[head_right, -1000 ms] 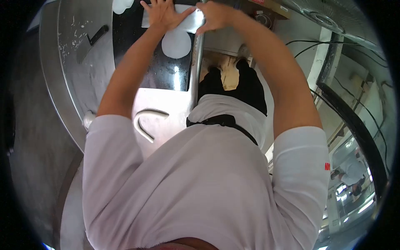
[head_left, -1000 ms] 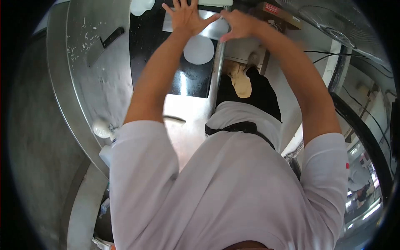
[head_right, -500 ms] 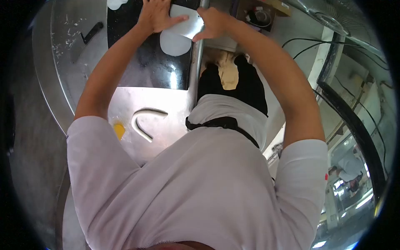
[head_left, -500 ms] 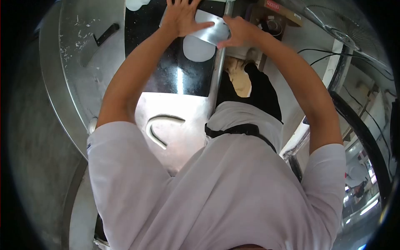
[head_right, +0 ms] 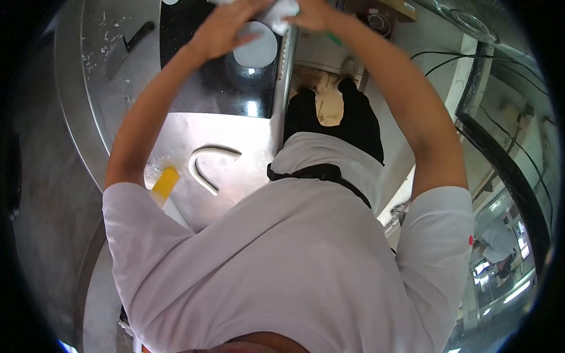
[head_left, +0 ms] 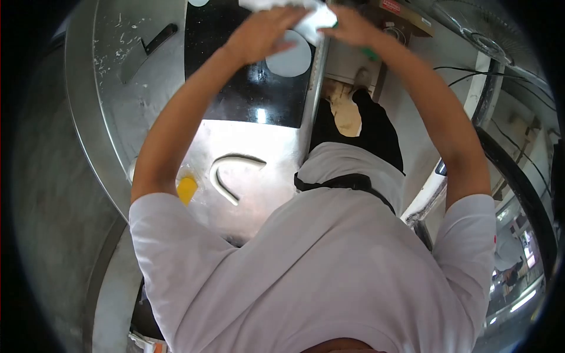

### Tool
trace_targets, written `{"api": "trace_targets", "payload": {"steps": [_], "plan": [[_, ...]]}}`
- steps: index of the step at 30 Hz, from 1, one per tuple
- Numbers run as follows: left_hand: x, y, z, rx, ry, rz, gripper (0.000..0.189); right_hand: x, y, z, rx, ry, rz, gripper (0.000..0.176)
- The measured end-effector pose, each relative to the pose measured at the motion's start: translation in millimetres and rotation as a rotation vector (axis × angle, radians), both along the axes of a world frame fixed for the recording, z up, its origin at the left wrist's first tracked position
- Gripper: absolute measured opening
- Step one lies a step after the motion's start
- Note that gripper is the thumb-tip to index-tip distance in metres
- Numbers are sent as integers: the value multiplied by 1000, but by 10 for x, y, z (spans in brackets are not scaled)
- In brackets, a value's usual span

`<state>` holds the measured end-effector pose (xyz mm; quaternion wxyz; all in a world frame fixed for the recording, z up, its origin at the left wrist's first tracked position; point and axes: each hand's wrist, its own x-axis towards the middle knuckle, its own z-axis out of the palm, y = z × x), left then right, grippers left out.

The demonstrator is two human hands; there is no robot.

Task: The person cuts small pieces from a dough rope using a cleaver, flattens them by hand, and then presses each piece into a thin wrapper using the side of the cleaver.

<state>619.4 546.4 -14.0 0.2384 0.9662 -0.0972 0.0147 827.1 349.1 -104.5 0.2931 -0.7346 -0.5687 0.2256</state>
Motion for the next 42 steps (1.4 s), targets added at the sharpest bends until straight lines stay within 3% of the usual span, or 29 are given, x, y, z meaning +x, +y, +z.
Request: {"api": "trace_targets", "payload": {"steps": [2,6,7,8,10,11,12,13,17,18,20,21,23,24,26,28,32,36,42], "plan": [[-150,-300,200,216,104,-63,77,-443,-336,496,-174,308,40,59],[-99,-437,110,423,66,-20,72,-779,-663,427,-146,447,-60,57],[-62,-447,138,343,114,24,58,-821,-707,400,-156,464,-64,56],[-10,-428,170,350,108,22,58,-842,-740,373,-165,477,-68,56],[78,-413,359,350,313,-34,37,-954,-848,374,-142,447,-71,53],[82,-400,404,353,261,-54,21,-1021,-909,345,-126,481,-69,53],[102,-383,467,360,255,-60,21,-1065,-967,356,-110,515,-67,53],[129,-363,541,293,370,-43,21,-1104,-1011,514,-248,522,-80,53],[149,-175,667,20,651,90,23,-1360,-1383,574,-227,384,-52,51],[110,-86,673,30,639,98,23,-1422,-1510,509,-186,346,-40,50],[-55,110,607,-111,526,161,21,-1485,-1623,798,-387,420,-78,49],[-160,212,536,-103,518,175,21,-1501,-1652,983,-357,506,-108,46],[-404,407,358,-424,645,607,18,-1538,-1724,1154,-320,584,-122,44],[-590,471,274,-422,632,621,18,-1548,-1787,1150,-372,547,-177,43],[-980,532,137,-849,573,981,17,-1564,-1858,1170,-419,503,-213,42],[-1237,478,139,-950,510,1115,18,-1563,-1879,1206,-314,442,-276,43],[-1561,315,211,-1275,284,1407,22,-1366,-1741,1236,-359,432,-235,43],[-1640,255,171,-1269,233,1402,23,-1019,-1480,1103,-269,467,-121,44],[-1240,339,345,-1087,163,1355,28,-374,-858,1028,-358,479,131,39]]}}
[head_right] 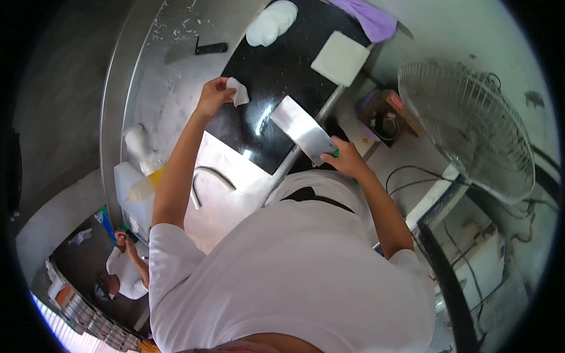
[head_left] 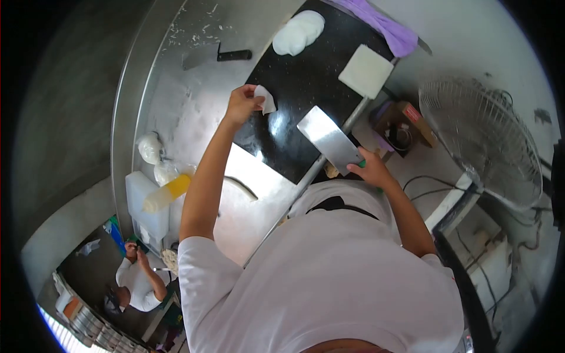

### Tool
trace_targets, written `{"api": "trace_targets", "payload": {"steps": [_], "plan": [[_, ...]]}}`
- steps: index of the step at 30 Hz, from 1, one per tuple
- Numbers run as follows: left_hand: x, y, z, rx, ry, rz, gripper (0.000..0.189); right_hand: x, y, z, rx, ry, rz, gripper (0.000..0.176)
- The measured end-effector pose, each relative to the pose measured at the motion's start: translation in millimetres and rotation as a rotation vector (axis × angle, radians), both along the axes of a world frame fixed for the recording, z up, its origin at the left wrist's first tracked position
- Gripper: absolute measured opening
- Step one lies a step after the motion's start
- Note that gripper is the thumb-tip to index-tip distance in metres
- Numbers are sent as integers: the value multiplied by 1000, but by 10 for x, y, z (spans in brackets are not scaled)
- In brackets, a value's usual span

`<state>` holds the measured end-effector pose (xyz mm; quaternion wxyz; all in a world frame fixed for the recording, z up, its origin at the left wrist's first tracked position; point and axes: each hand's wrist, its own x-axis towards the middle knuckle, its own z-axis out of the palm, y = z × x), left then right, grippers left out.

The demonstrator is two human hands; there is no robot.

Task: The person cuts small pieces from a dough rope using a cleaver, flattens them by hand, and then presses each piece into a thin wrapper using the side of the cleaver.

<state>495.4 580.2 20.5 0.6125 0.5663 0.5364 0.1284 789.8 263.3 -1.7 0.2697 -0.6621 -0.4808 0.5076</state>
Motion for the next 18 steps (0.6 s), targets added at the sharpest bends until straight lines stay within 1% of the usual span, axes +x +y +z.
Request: {"api": "trace_targets", "payload": {"steps": [2,4,6,7,8,10,11,13,14,16,17,18], "plan": [[339,177,132,28,12,-21,27,164,184,34,-13,5,18,40],[729,354,279,67,-100,-15,26,339,276,-17,-22,5,65,41],[1104,516,425,111,-149,91,27,483,363,-17,-61,42,109,42],[1228,609,409,130,-141,149,28,560,452,-14,-84,65,141,43],[1300,684,379,130,-134,157,28,623,507,0,-84,71,150,43],[1377,811,223,115,-222,281,28,729,569,40,-95,32,190,44],[1358,849,115,112,-219,285,28,772,589,58,-98,34,193,44],[1222,893,-215,84,-38,360,34,865,627,83,-132,56,194,45],[1164,853,-329,78,-38,365,34,909,649,127,-138,55,198,45],[1079,761,-386,103,37,575,44,974,726,216,-182,34,218,47],[1004,702,-406,157,39,593,56,994,734,216,-184,30,226,47],[948,608,-372,151,40,608,56,1001,724,214,-176,26,192,46]]}}
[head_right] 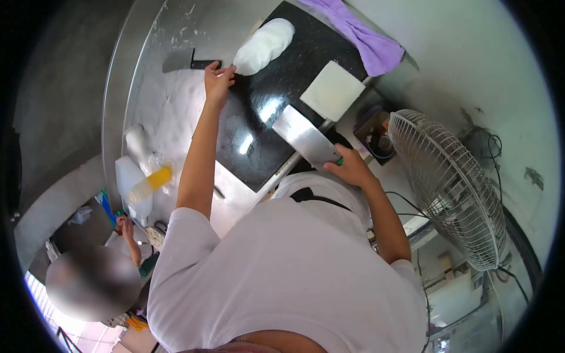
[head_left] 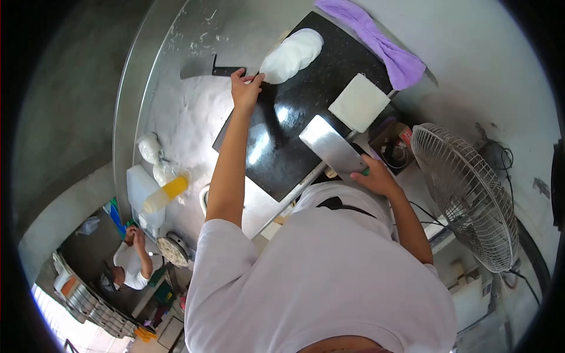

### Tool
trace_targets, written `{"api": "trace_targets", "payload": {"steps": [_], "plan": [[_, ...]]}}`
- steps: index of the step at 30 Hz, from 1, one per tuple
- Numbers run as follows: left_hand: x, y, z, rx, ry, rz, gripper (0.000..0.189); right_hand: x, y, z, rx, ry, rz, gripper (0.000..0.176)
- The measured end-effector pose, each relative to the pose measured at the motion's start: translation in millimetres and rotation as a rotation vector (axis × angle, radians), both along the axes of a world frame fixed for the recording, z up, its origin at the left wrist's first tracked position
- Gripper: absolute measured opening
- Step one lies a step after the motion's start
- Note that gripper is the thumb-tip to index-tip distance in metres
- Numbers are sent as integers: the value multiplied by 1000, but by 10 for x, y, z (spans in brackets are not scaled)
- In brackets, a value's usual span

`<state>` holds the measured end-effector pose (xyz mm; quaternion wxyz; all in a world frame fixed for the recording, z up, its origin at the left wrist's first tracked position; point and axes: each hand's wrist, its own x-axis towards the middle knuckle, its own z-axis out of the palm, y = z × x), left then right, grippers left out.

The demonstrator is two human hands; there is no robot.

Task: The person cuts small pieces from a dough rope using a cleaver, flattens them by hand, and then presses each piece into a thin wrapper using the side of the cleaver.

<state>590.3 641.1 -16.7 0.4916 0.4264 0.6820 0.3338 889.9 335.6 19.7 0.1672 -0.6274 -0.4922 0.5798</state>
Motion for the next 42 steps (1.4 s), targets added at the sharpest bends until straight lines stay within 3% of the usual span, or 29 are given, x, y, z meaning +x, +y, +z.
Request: {"api": "trace_targets", "payload": {"steps": [2,4,6,8,10,12,14,15,16,19,21,24,26,27,30,40,42], "plan": [[-197,-235,96,180,281,-36,61,-10,-8,-24,9,-3,4,46],[-509,-640,51,178,212,81,59,-24,17,-58,36,16,-21,43],[-925,-1228,-64,419,772,205,52,-86,34,-59,96,13,-3,42],[-1218,-1972,-65,267,1158,474,53,-203,74,-63,152,39,60,40],[-1579,-2666,-244,139,1387,743,56,-305,106,-68,122,-11,36,39],[-1784,-3096,-294,9,1370,914,47,-477,167,-88,172,-18,141,38],[-2028,-3421,-385,107,973,647,36,-663,176,-124,188,19,145,38],[-2093,-3434,-426,248,859,626,26,-790,234,-67,195,11,184,38],[-2116,-3404,-393,254,766,648,25,-951,309,10,210,-42,278,39],[-2162,-3545,-236,297,838,606,25,-1400,418,66,304,-110,474,40],[-2308,-3829,-277,287,814,595,26,-1720,418,-32,437,-144,610,42],[-2409,-4269,-246,368,760,539,29,-2355,328,90,427,-121,716,37],[-2458,-4459,-146,221,430,531,33,-2712,263,120,447,-114,787,34],[-2522,-4544,-184,361,535,469,35,-2844,208,150,463,-104,842,31],[-2667,-4679,-271,435,588,418,32,-3181,101,325,488,-205,932,28],[-2992,-4687,-398,524,585,210,25,-3418,-250,217,395,-335,1002,31],[-2992,-4632,-363,537,568,217,26,-3481,-375,139,389,-473,1037,35]]}}
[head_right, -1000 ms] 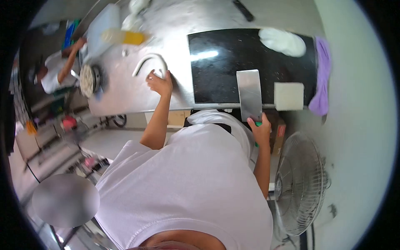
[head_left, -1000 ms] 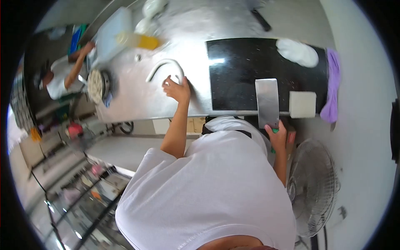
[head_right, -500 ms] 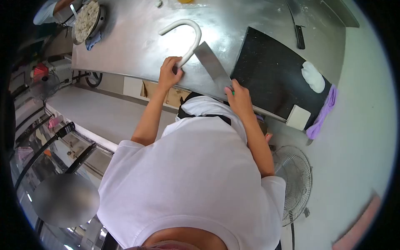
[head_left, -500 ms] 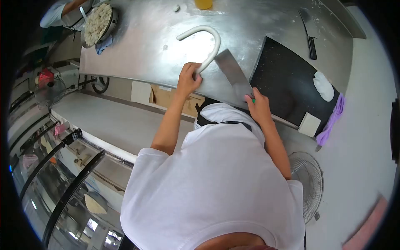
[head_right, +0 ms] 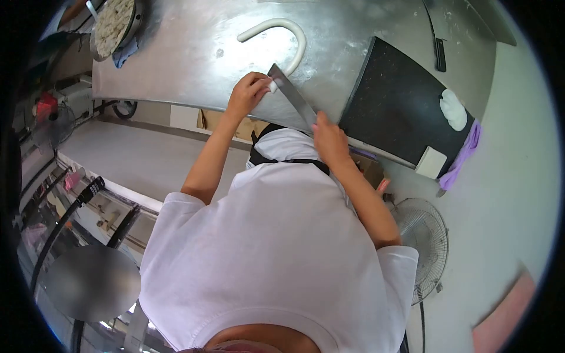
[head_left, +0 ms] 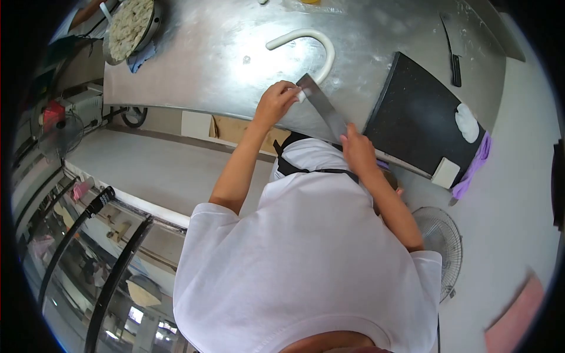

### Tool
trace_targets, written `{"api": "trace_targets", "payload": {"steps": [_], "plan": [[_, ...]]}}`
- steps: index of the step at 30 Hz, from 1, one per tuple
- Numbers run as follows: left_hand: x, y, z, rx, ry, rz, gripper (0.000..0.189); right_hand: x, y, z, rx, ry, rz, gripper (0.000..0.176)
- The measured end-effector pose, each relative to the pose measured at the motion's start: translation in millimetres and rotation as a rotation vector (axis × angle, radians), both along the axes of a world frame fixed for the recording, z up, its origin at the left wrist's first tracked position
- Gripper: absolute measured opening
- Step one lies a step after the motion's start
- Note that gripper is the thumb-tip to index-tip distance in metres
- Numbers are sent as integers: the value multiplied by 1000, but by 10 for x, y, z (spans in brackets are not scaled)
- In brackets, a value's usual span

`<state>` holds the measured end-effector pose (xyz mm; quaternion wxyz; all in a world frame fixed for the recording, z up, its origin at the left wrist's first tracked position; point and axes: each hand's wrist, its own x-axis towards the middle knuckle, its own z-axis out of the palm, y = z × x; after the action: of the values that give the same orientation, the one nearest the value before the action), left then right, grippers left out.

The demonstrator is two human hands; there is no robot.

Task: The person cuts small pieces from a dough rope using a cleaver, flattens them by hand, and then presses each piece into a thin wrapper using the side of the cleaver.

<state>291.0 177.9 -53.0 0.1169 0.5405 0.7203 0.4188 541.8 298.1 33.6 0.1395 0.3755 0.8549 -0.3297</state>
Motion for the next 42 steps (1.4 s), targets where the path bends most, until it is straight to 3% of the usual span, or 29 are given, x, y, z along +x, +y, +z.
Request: {"api": "trace_targets", "payload": {"steps": [5,7,8,10,13,14,15,17,20,21,23,25,27,28,30,31,32,34,35,36,38,39,42], "plan": [[74,35,-43,-58,-106,183,19,-156,-85,-304,-54,160,-121,36],[65,88,0,-93,-119,278,18,-71,-63,-219,-52,239,-194,36],[89,138,46,-131,-81,336,22,23,-76,-97,-170,236,-329,38],[134,378,81,-68,-383,271,27,308,-180,-16,-271,244,-533,40],[525,1046,483,-178,-619,-42,32,879,-368,127,72,391,-812,36],[730,1297,577,-172,-557,-200,37,1091,-428,113,113,430,-884,35],[923,1562,437,-10,-360,-422,34,1316,-491,79,158,471,-953,35],[1417,2027,782,-154,-370,-785,19,1696,-683,7,165,472,-1146,35],[2097,2434,799,-154,-3,-1148,16,1925,-973,107,118,429,-1478,33],[2256,2535,727,-153,7,-1187,16,1973,-1050,133,65,391,-1611,31],[2544,2677,551,-471,436,-1106,28,2026,-1280,-74,182,375,-1657,30],[2709,2775,544,-499,493,-1135,36,2042,-1405,-100,292,347,-1690,29],[2749,2913,545,-575,553,-1191,55,1879,-1520,-14,96,458,-1873,29],[2802,3033,487,-577,568,-1204,55,1844,-1542,-15,91,466,-1892,29],[2950,3284,451,-953,308,-1382,58,1841,-1530,-61,-16,506,-1964,29],[3007,3334,449,-1096,-61,-1376,57,1883,-1537,-117,-27,509,-1973,29],[3110,3234,412,-1104,-56,-1373,57,1941,-1502,-203,81,507,-1887,29],[3396,2898,572,-485,241,-956,60,2098,-1311,-238,176,508,-1790,29],[3395,2794,362,-323,235,-969,70,2205,-1117,-124,110,566,-1829,28],[3351,2709,251,-330,237,-956,70,2323,-921,-20,40,620,-1864,27],[3258,2594,141,-89,599,-1068,79,2566,-526,93,81,779,-1841,26],[3273,2609,111,-148,620,-1054,86,2667,-342,97,129,938,-1824,26],[3246,2603,257,-254,596,-1114,89,2906,162,-10,188,1085,-1819,23]]}}
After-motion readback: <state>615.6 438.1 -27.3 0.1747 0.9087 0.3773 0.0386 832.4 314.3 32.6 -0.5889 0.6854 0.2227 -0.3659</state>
